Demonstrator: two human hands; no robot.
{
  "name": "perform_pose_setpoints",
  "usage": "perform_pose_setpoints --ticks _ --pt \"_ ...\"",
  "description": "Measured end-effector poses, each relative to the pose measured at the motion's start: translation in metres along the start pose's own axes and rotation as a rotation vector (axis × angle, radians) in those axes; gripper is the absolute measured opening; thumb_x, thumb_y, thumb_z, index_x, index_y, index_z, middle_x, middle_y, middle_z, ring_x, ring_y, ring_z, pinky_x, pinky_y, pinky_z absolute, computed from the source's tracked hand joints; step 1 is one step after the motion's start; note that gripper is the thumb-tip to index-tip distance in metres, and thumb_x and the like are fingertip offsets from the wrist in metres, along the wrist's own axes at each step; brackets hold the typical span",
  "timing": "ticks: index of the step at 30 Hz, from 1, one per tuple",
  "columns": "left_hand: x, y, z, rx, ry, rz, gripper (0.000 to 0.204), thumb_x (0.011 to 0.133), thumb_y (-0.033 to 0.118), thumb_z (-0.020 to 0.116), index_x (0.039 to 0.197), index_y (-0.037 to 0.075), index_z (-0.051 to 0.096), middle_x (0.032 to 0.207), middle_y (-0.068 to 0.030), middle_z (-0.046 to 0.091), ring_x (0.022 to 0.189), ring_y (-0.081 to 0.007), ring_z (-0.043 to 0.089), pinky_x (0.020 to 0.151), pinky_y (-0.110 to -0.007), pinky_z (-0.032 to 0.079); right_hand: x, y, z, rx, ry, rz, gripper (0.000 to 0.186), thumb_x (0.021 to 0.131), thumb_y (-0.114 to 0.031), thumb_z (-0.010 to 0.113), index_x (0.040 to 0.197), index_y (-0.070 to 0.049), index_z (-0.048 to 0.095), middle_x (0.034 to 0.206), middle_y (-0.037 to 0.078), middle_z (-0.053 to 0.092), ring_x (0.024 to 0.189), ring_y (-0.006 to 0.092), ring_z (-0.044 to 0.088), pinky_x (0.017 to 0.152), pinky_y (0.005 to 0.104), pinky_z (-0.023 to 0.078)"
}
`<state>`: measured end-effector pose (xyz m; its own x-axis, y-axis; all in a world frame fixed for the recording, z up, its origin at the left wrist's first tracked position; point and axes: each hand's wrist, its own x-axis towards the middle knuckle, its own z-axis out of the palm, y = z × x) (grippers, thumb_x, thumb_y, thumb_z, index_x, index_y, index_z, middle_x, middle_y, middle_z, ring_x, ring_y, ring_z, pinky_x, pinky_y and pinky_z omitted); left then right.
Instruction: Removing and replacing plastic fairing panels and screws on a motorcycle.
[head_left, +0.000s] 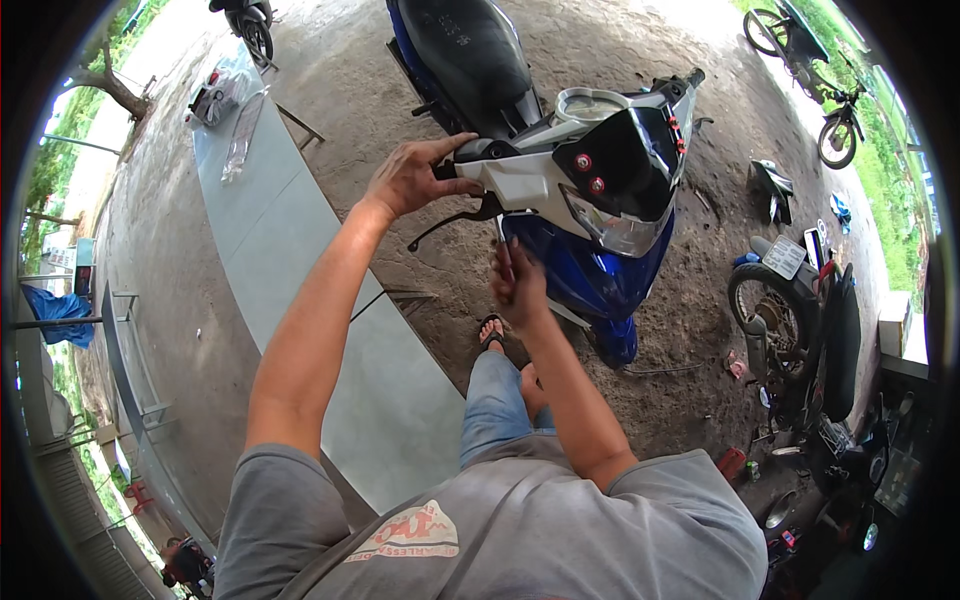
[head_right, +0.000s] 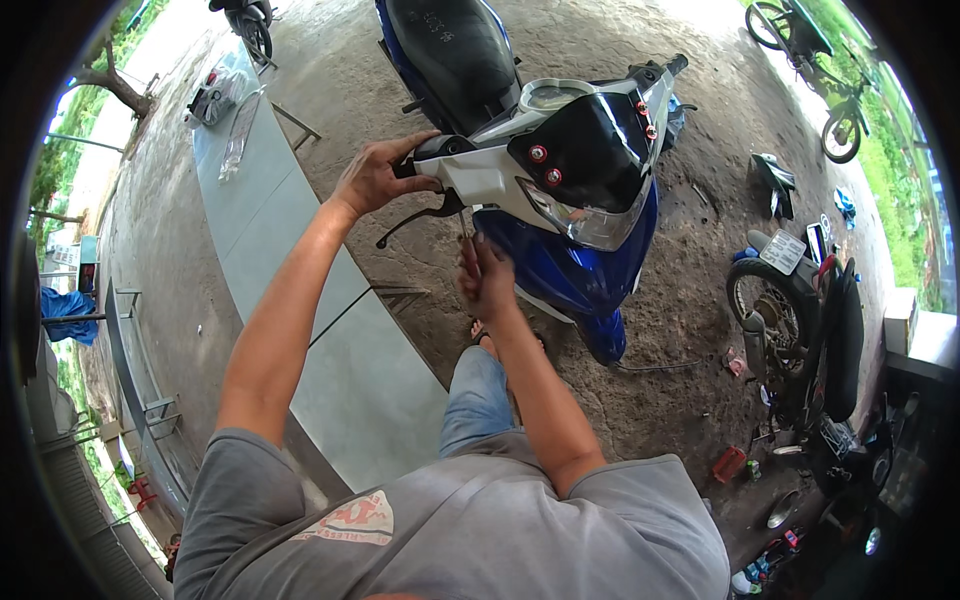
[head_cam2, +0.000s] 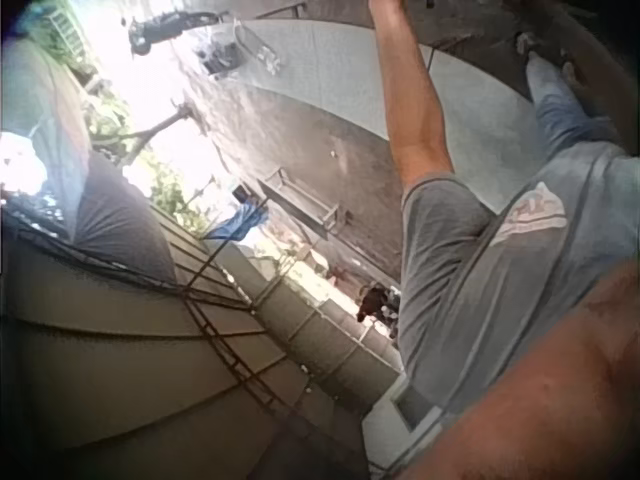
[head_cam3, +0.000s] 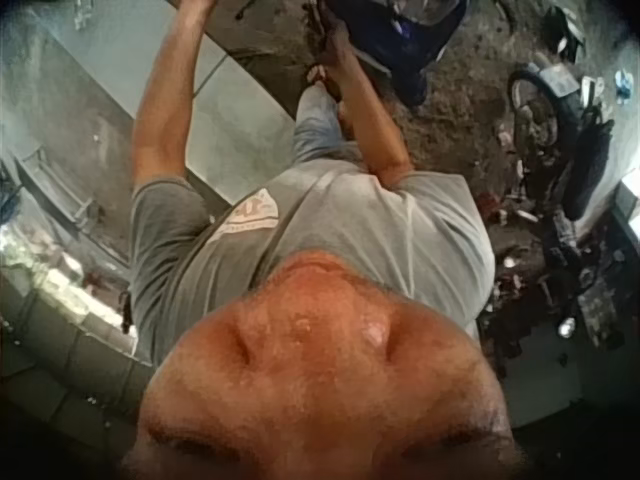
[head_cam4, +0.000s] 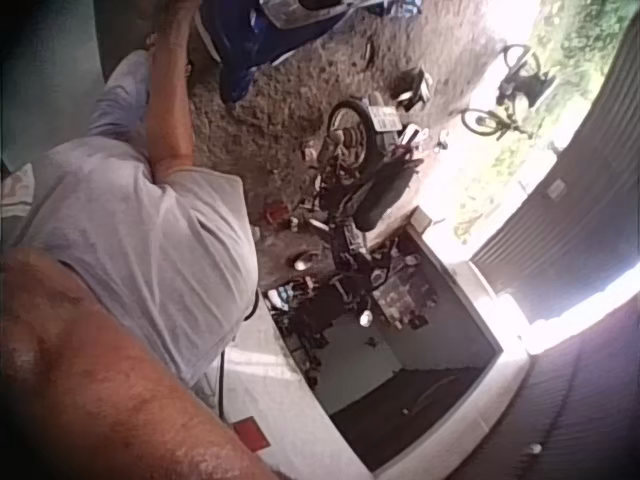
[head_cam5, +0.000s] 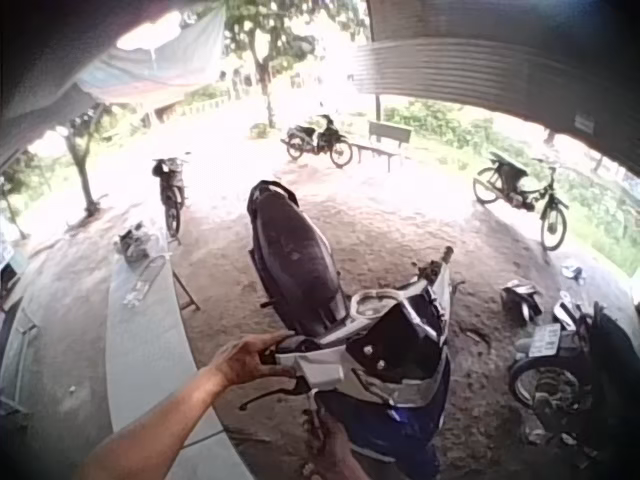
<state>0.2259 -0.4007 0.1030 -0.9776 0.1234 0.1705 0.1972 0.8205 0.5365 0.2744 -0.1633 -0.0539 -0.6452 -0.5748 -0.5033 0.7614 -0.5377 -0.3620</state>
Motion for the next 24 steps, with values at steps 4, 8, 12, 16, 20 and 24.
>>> perform_pose_setpoints --ticks 4,8,12,16,20,24 --pt "0.001 0.001 0.000 -0.051 0.007 -0.004 0.077 0.075 0.058 0.083 0.136 0.015 0.064 0.107 -0.0155 0.074 0.100 -0.0343 0.071 0.088 -0.042 0.054 -0.006 0.004 0.005 0.235 -0.215 0.191 0.044 0.103 -0.041 0.058 0.113 0.002 0.065 0.087 0.008 0.069 0.053 0.0133 0.057 0.041 0.0266 0.039" --pt "0.001 0.001 0.000 -0.062 -0.009 -0.023 0.076 0.075 0.058 0.083 0.136 0.015 0.064 0.107 -0.0154 0.074 0.099 -0.0341 0.071 0.088 -0.042 0.055 -0.008 0.027 0.024 -0.234 0.043 -0.629 0.039 0.101 -0.033 0.063 0.117 0.003 0.064 0.092 0.010 0.069 0.057 0.0167 0.061 0.047 0.0270 0.046" --pt "0.002 0.001 0.000 -0.024 0.000 -0.005 0.076 0.075 0.057 0.083 0.136 0.015 0.064 0.106 -0.0154 0.074 0.096 -0.0341 0.071 0.086 -0.041 0.055 -0.003 0.018 0.024 -1.030 0.186 -1.265 0.030 0.093 -0.012 0.072 0.120 0.001 0.066 0.091 0.007 0.070 0.065 0.0148 0.064 0.057 0.0262 0.049" --pt "0.003 0.002 0.000 -0.066 0.006 -0.004 0.076 0.075 0.055 0.084 0.135 0.014 0.065 0.108 -0.0154 0.074 0.097 -0.0340 0.072 0.086 -0.041 0.056 -0.002 0.005 0.016 -1.129 0.255 -1.030 0.023 0.091 -0.008 0.075 0.114 -0.003 0.072 0.086 0.002 0.069 0.068 0.0073 0.061 0.059 0.0244 0.048" --pt "0.002 0.004 0.000 -0.024 0.030 0.013 0.076 0.075 0.054 0.084 0.136 0.014 0.064 0.109 -0.0154 0.074 0.098 -0.0338 0.072 0.087 -0.041 0.056 0.000 0.009 0.017 -0.732 0.195 -0.770 0.019 0.092 -0.008 0.077 0.108 0.001 0.074 0.080 0.000 0.068 0.064 0.0062 0.057 0.059 0.0213 0.045" --pt "0.003 0.005 -0.001 -0.043 0.017 0.005 0.075 0.076 0.053 0.084 0.137 0.014 0.064 0.110 -0.0153 0.074 0.099 -0.0336 0.072 0.088 -0.041 0.056 0.001 -0.001 0.017 -0.658 0.147 -0.732 0.023 0.092 -0.014 0.078 0.110 0.000 0.073 0.075 0.004 0.067 0.052 0.0070 0.052 0.048 0.0258 0.041"
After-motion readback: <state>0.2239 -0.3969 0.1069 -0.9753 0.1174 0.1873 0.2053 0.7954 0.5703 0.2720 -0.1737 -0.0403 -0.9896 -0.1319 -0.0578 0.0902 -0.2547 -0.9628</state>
